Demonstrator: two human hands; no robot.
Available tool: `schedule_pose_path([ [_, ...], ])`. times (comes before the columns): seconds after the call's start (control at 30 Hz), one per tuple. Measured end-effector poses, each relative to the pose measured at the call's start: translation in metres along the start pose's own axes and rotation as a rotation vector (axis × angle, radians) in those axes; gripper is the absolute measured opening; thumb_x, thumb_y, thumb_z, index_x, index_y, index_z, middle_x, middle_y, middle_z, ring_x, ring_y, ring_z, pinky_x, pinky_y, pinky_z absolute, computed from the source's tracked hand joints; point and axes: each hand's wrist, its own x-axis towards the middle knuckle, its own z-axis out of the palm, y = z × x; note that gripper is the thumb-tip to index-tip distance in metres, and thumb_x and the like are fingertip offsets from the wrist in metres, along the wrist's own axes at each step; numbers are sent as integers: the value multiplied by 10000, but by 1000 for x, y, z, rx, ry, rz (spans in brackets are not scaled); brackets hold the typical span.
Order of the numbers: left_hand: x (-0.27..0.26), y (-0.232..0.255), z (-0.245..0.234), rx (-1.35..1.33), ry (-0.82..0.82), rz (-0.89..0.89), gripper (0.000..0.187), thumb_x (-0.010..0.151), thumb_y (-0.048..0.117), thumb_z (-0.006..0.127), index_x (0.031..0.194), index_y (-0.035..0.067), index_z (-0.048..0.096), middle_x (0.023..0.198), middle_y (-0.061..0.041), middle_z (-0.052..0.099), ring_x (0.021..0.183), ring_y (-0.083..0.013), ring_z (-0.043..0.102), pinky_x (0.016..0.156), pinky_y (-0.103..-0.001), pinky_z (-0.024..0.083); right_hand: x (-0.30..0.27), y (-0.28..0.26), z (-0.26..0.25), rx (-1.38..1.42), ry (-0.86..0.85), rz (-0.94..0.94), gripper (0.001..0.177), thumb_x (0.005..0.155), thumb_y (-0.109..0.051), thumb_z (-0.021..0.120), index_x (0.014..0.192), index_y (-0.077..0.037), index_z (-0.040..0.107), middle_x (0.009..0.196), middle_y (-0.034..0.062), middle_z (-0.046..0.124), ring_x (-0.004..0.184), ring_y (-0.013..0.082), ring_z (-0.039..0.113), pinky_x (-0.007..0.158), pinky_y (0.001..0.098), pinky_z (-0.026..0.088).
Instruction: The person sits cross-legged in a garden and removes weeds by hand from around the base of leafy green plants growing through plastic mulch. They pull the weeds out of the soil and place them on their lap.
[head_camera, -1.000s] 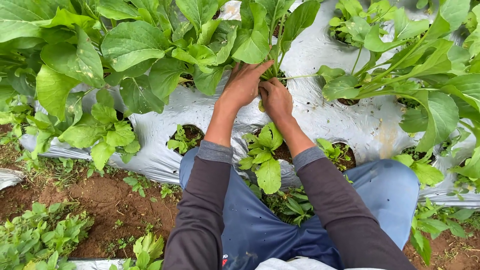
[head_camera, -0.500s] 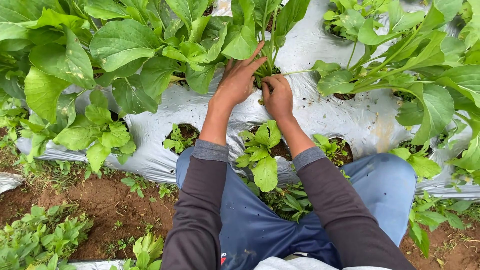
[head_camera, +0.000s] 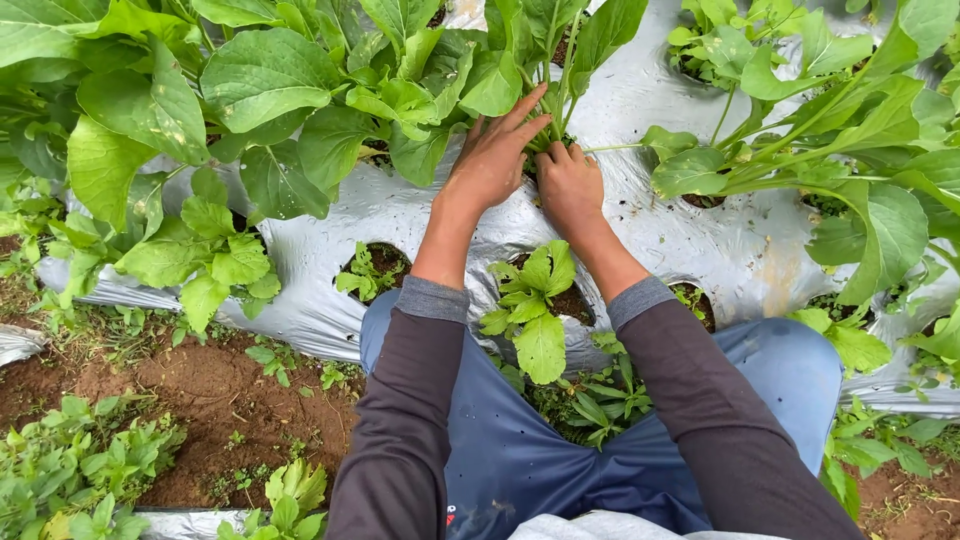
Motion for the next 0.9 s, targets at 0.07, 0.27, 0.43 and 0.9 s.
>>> schedule_pose_path([
  [0.07,-1,2,-1,-7,-7,1,770,899,-165,490,1593,152,381,1695,120,51,1538,-191,261,1273,-511,91,-1,1,-5,75,-21,-1,152,941,-129,573,1020,-137,702,1061,62,633,944,312,616,634,471,541],
  [0.27,-3,3,-2,-50,1,0,761,917,-140,526,1600,157,370,1698,98,42,1584,-183,104,1270,-528,8,-7,-1,-33,490,71,155,200,949,0,495,1102,-30,620,1081,141,591,931,344,569,727,488,490],
  [0.43,-3,6,-2,-38,-13,-2,776,916,-148,521,1609,158,353,1698,99,21,1586,-197,88,1271,-532,9,-10,0,-43,669,25,42,218,982,-47,571,1191,-9,620,1123,164,608,969,364,585,802,497,500],
  [0.9,3,-4,4,-6,17,41,711,931,-93,564,1582,133,392,1700,51,45,1582,-210,55,1268,-537,-17,-3,-6,-49,929,295,340,88,1018,-34,597,1006,-24,684,948,111,614,881,254,604,792,375,483],
])
